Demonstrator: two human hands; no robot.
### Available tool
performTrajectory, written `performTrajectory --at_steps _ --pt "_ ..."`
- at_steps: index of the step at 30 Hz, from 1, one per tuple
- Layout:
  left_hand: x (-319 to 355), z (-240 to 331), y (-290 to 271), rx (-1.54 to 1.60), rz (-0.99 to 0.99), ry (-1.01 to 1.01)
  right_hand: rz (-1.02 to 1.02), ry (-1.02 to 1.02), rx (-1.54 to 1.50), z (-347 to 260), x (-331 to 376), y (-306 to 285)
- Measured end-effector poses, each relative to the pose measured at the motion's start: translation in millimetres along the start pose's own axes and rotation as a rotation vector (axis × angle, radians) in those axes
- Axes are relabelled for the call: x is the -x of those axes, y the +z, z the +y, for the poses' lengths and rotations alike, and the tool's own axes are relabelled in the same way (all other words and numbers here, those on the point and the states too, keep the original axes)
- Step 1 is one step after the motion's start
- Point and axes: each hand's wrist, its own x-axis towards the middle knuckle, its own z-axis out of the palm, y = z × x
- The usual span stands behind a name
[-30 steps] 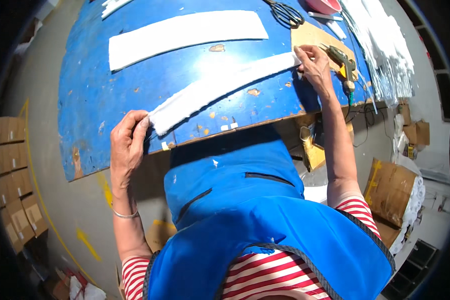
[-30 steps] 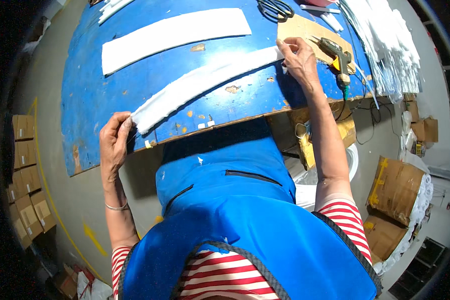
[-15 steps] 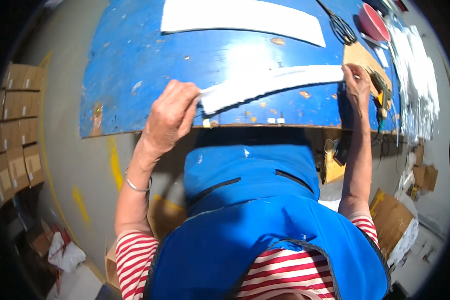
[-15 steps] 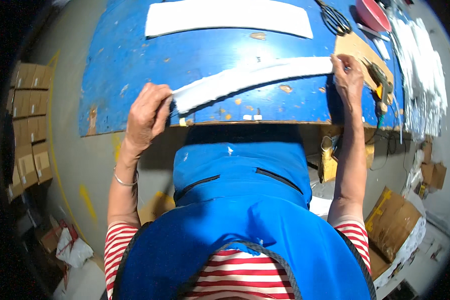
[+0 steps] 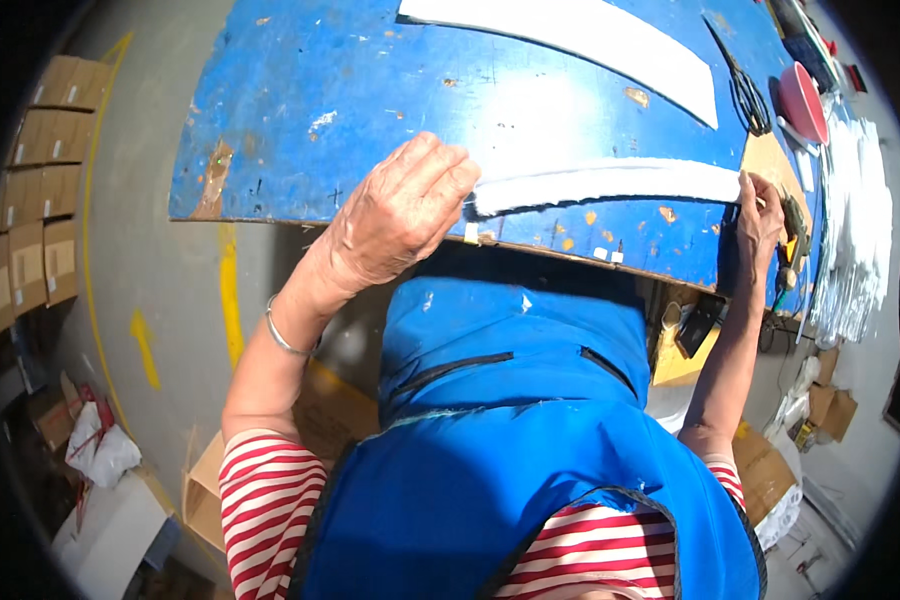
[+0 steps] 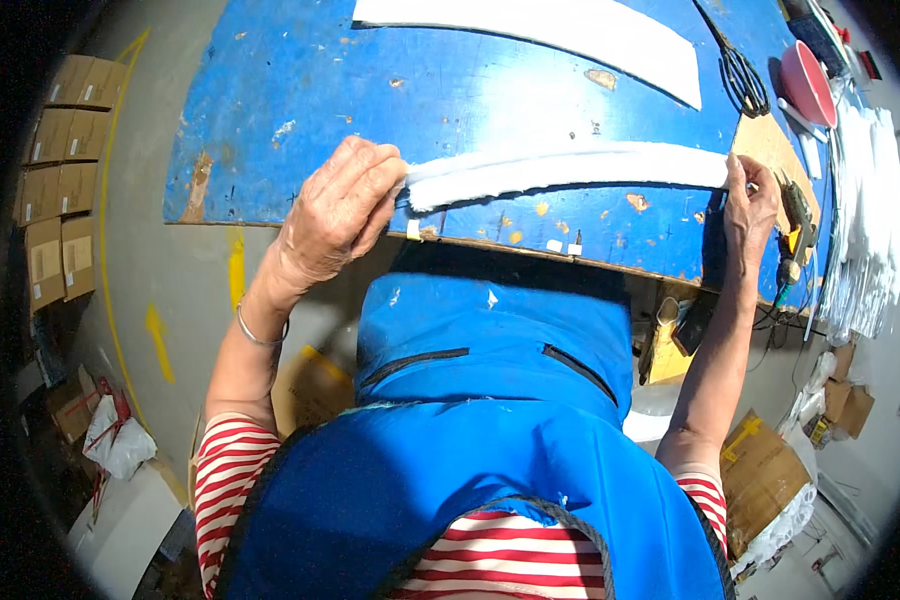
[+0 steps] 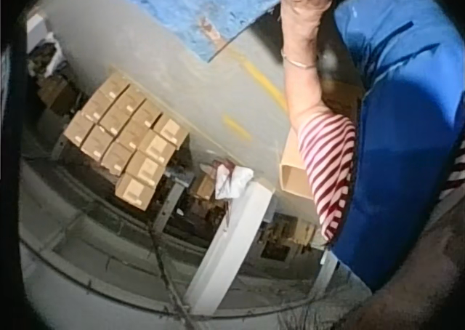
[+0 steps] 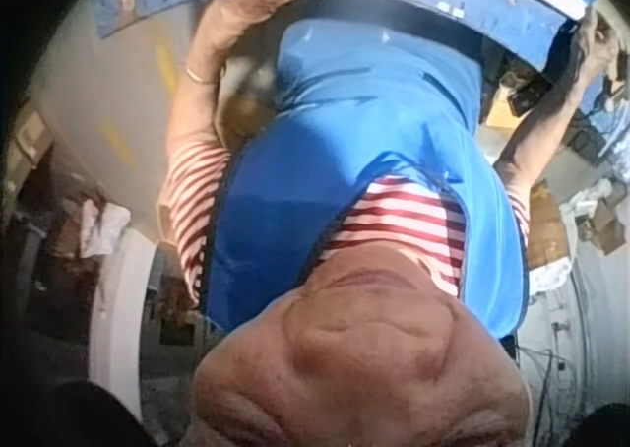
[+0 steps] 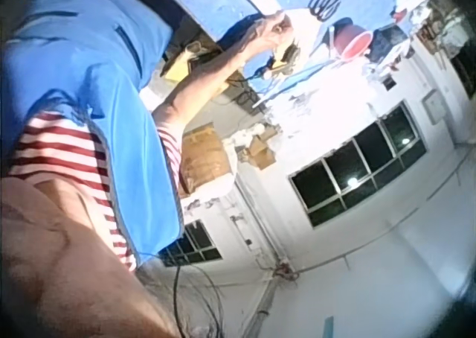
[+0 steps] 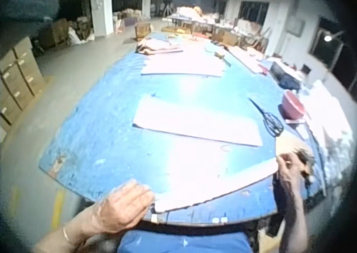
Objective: Applying hot glue to white foam strips and wrapping them together on a workbench.
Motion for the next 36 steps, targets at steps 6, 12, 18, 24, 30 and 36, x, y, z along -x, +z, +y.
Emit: performTrajectory --at_steps 6,12,18,24,30,36 --pt "-0.8 0.5 1.1 -0.035 0.040 0.067 0.045 -0.017 0.006 0.9 2.0 1.1" --pt "0.5 0.8 -0.7 -0.107 0.009 0.117 0.008 0.017 0.002 1.0 2.2 0.5" --pt "1.5 0.7 -1.4 -0.169 -0.039 0.162 0.016 0.021 0.027 -0.2 3.4 0.5" --pt "1.2 1.7 -2.2 -0.211 -0.071 0.184 0.007 0.015 0.017 -1.7 3.7 0.4" --pt "1.1 3.3 -3.6 -0.250 -0.091 0.200 0.013 0.031 0.024 -1.6 3.7 1.1" --pt "0.8 3.7 -4.2 -0.270 -0.116 0.210 0.013 0.018 0.021 0.5 2.9 1.9"
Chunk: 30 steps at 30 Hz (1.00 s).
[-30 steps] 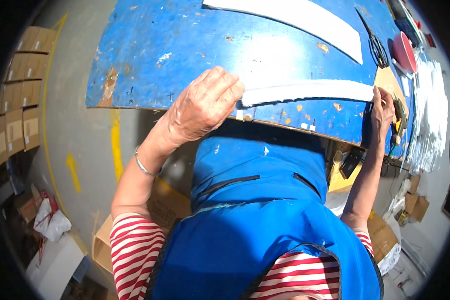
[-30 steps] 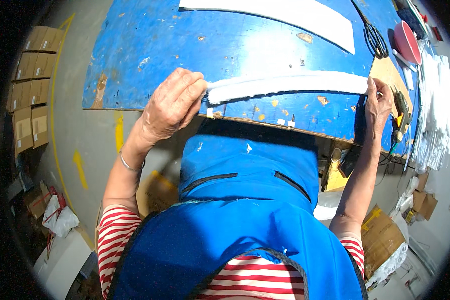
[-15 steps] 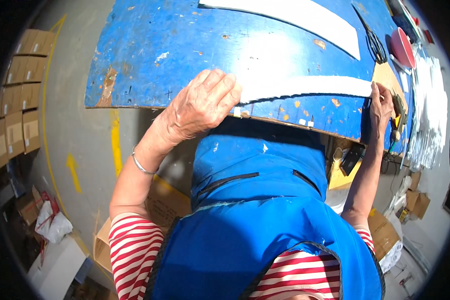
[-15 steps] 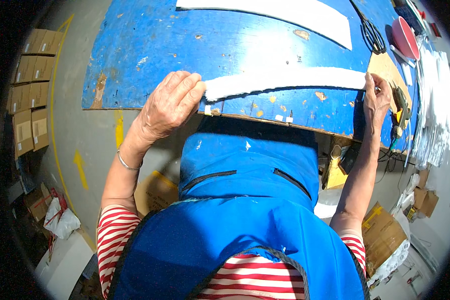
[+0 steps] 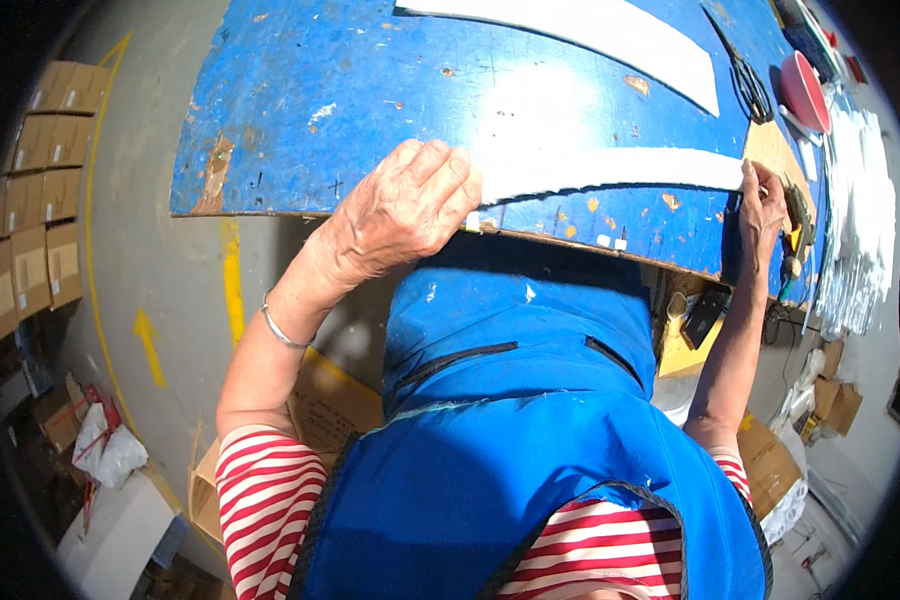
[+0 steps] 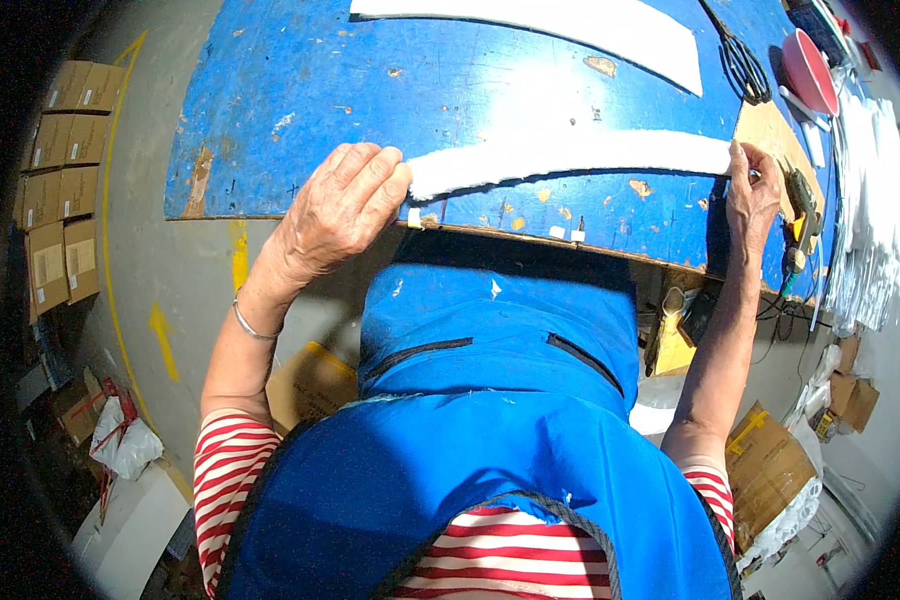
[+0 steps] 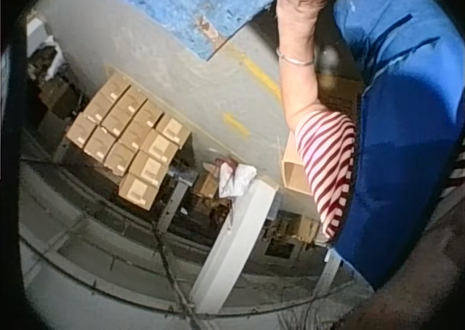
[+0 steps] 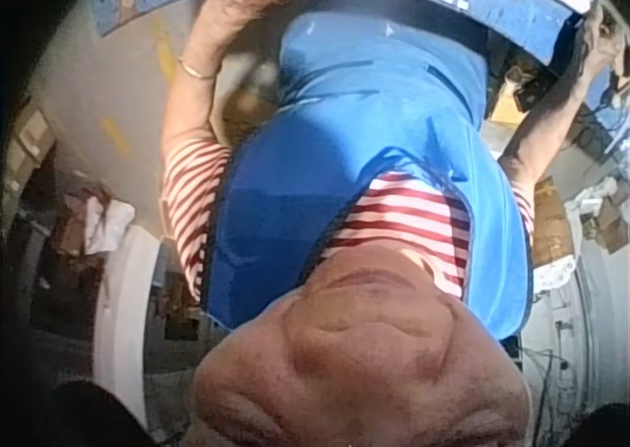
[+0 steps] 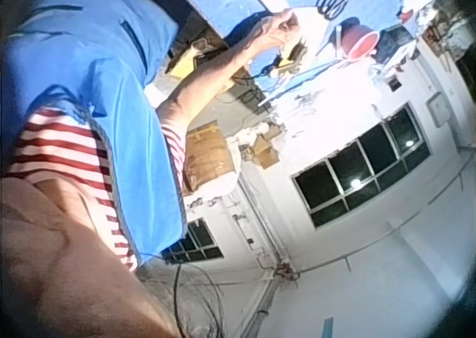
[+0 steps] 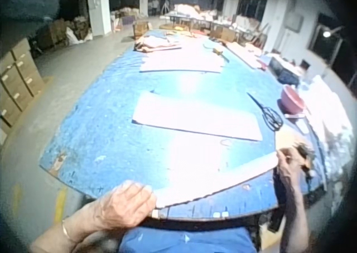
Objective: Applying hot glue to white foam strips and wrapping them together on a workbench.
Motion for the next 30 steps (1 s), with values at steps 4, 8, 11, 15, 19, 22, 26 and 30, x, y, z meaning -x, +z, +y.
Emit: performTrajectory --at_steps 4,8,11,15,19,22,26,30 --pt "0.5 0.3 0.4 -0.019 -0.010 0.006 0.038 -0.045 -0.045 1.2 0.6 1.2" --pt "-0.8 -0.2 1.7 -0.030 0.008 0.019 0.027 -0.046 -0.040 1.1 1.0 1.5" --pt "-3.7 -1.8 4.1 -0.121 0.100 0.079 0.029 -0.038 -0.029 0.3 1.5 1.4" --pt "-4.1 -1.1 4.4 -0.126 0.093 0.078 0.030 -0.027 -0.013 -0.8 1.5 0.9" --pt "-3.8 -1.0 3.3 -0.146 0.047 0.073 0.020 -0.046 -0.002 -0.8 0.4 1.1" --pt "-3.2 0.6 1.6 -0.111 0.014 0.028 0.056 -0.071 -0.053 0.6 -0.3 2.7" --pt "-3.5 -0.5 0.6 -0.060 -0.006 0.020 0.101 -0.096 -0.048 1.9 0.5 4.1" --pt "-3.6 -0.3 0.8 -0.055 -0.031 0.017 0.077 -0.021 -0.031 -0.9 1.5 3.8"
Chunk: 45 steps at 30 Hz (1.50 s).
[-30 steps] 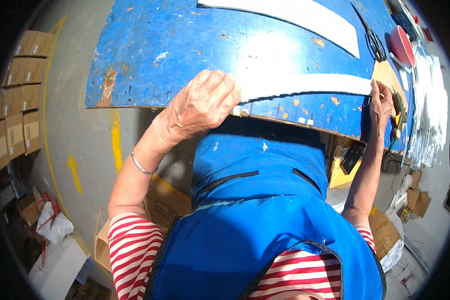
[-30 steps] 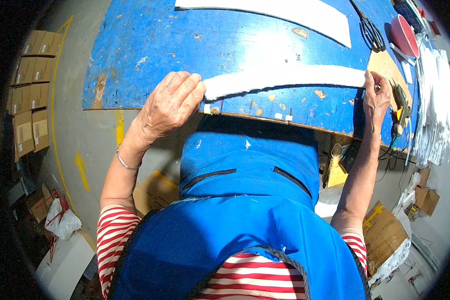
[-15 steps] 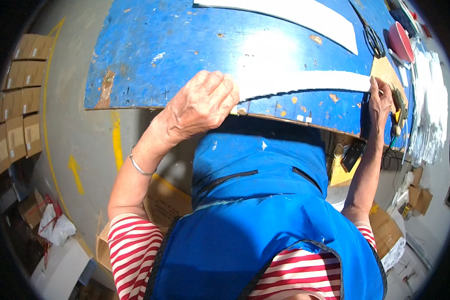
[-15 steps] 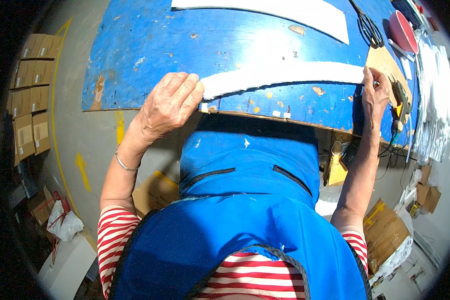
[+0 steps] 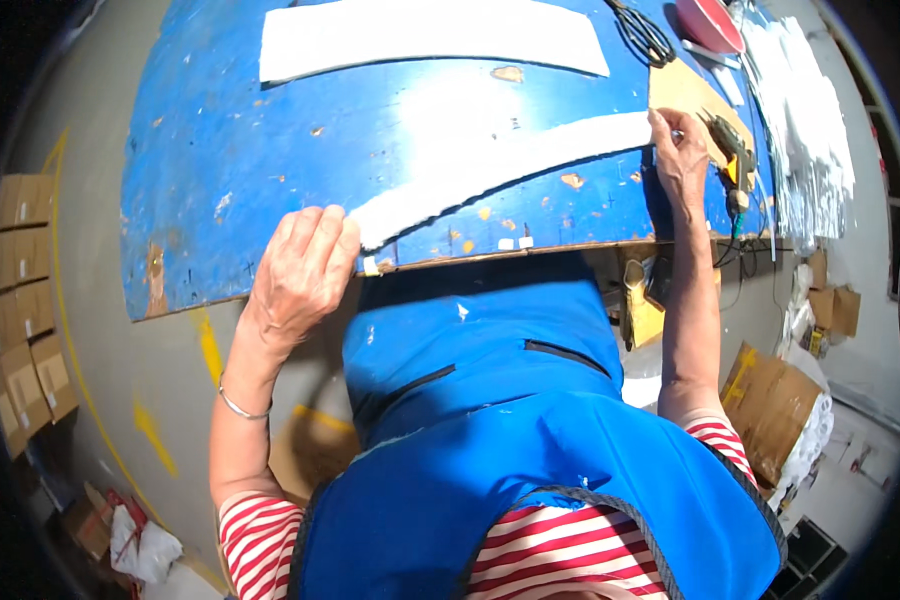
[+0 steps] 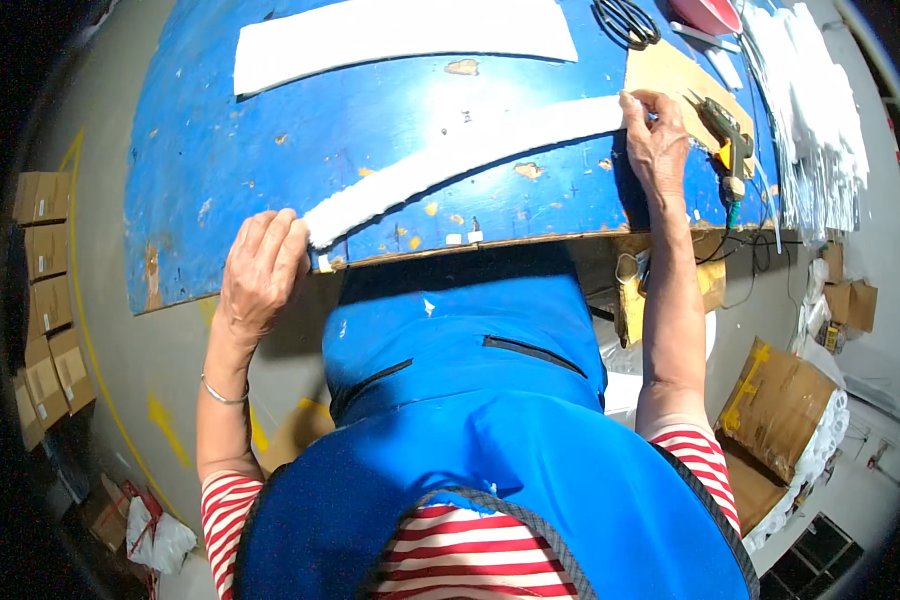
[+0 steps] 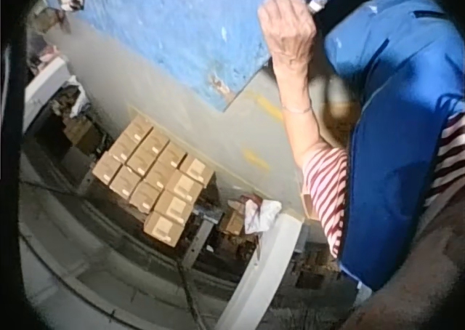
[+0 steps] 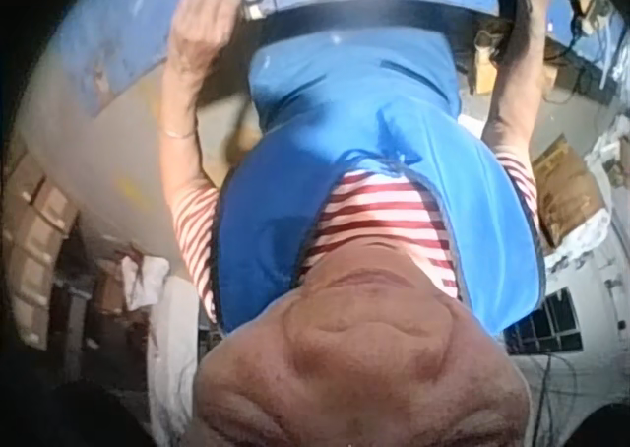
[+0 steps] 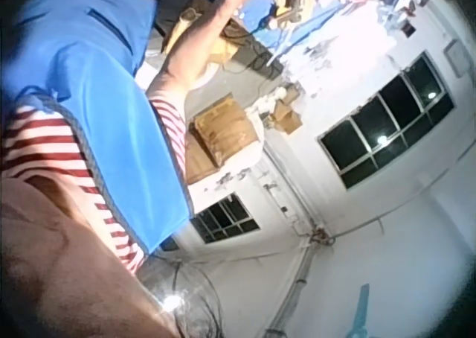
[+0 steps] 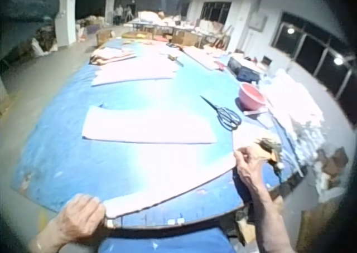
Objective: Applying hot glue to white foam strips and wrapping them together on a workbench.
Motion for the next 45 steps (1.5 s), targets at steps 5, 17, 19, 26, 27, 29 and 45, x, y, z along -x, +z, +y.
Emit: performTrajectory --at_steps 5,17,19,26,27,29,45 --pt "-0.5 -0.4 0.9 0.003 0.028 -0.004 0.041 -0.021 0.018 -3.8 1.2 0.4" --pt "-6.3 1.0 -2.5 -0.001 0.029 0.014 0.039 -0.036 0.003 2.8 1.0 2.1" --pt "-4.1 0.5 -5.4 -0.026 -0.001 0.016 0.037 -0.053 0.007 4.6 -1.2 3.0" --pt "-0.7 1.8 -5.0 -0.103 -0.003 0.055 0.003 -0.046 -0.019 0.9 -0.5 0.4" --pt "-0.4 2.2 -5.3 -0.093 -0.047 0.046 0.005 -0.044 -0.023 -0.1 0.2 0.3" --pt "-0.4 2.5 -5.6 -0.102 -0.028 0.050 -0.028 -0.007 -0.032 -1.6 0.9 -0.2" --pt "-1.4 5.0 -3.9 -0.189 -0.050 0.077 0.013 -0.045 0.038 -1.3 3.6 0.0"
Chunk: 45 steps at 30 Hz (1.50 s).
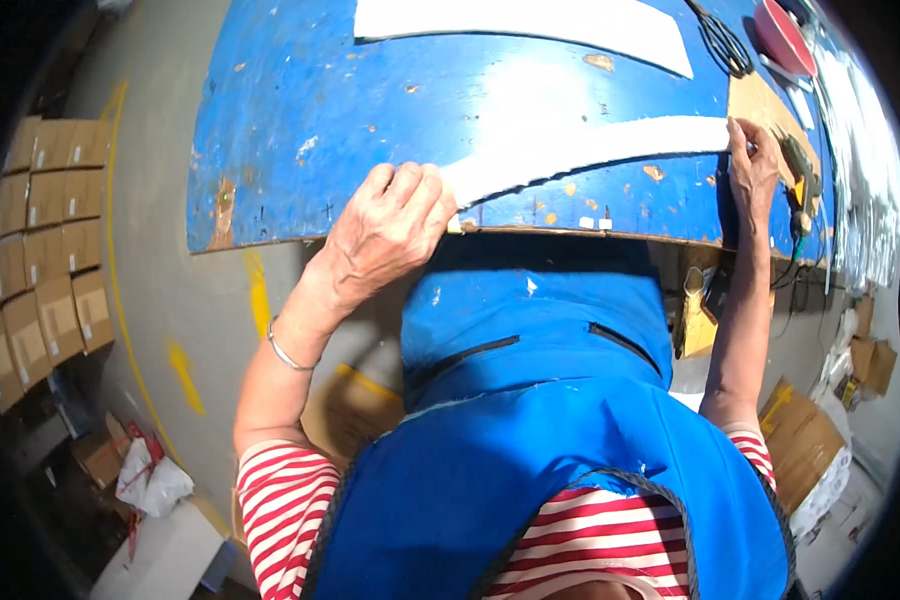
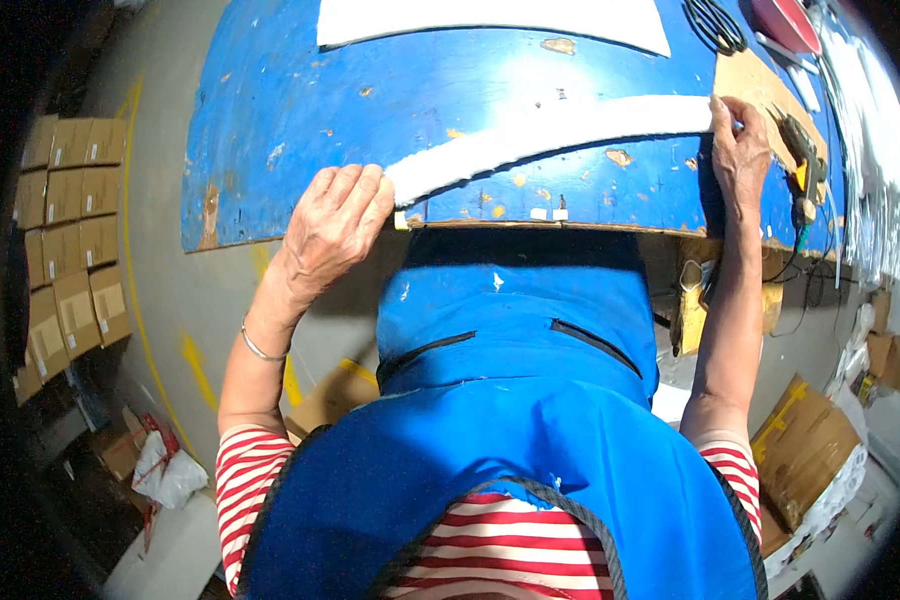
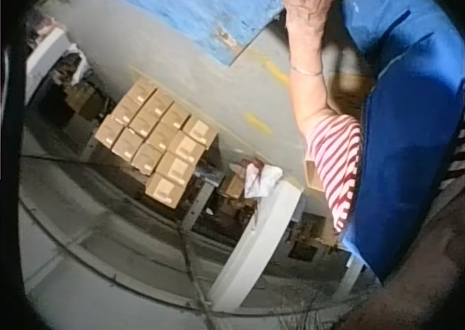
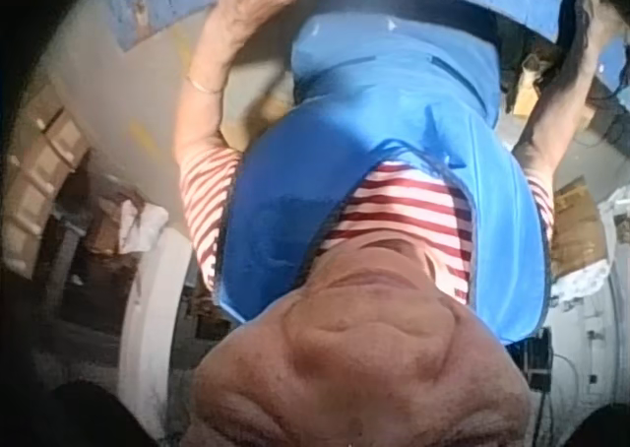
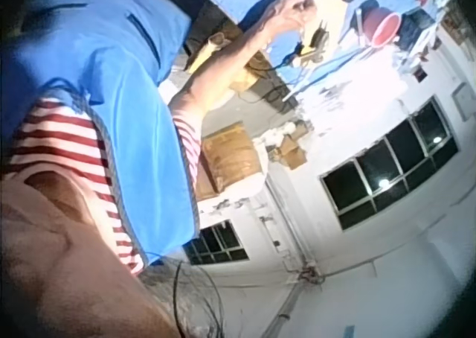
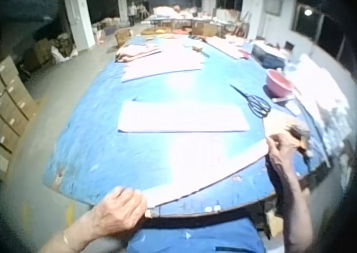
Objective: Applying hot glue to white foam strips and wrapping them together on a workbench.
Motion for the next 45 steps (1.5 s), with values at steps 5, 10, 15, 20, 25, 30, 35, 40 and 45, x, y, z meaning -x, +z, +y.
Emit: performTrajectory --at_steps 5,10,15,20,25,30,35,40,45 --pt "1.1 -1.6 -22.4 -0.008 -0.143 -0.093 0.002 0.047 0.014 2.6 0.9 1.0" --pt "-16.6 15.9 -35.3 0.248 -0.019 -0.313 0.004 0.051 -0.007 4.0 1.3 3.3" --pt "-36.6 33.4 -16.7 0.409 -0.175 -0.204 0.032 0.033 -0.006 5.0 2.5 3.4" --pt "-31.2 26.7 -8.5 0.436 -0.264 -0.180 0.043 -0.003 -0.003 7.9 3.8 4.1" --pt "-43.2 20.8 -19.9 0.416 -0.176 -0.153 0.085 -0.027 0.043 12.0 4.3 7.9" --pt "-86.8 23.4 -11.7 0.433 -0.226 -0.018 0.149 -0.076 0.026 12.9 5.4 11.2" --pt "-100.1 21.4 2.5 0.561 -0.311 0.033 0.202 -0.103 0.029 12.1 5.3 12.1" --pt "-96.5 14.1 4.1 0.715 -0.346 0.047 0.215 -0.119 -0.001 12.1 7.4 12.3" --pt "-121.1 14.1 9.6 0.654 -0.265 -0.003 0.198 -0.111 -0.012 10.3 7.9 11.3"
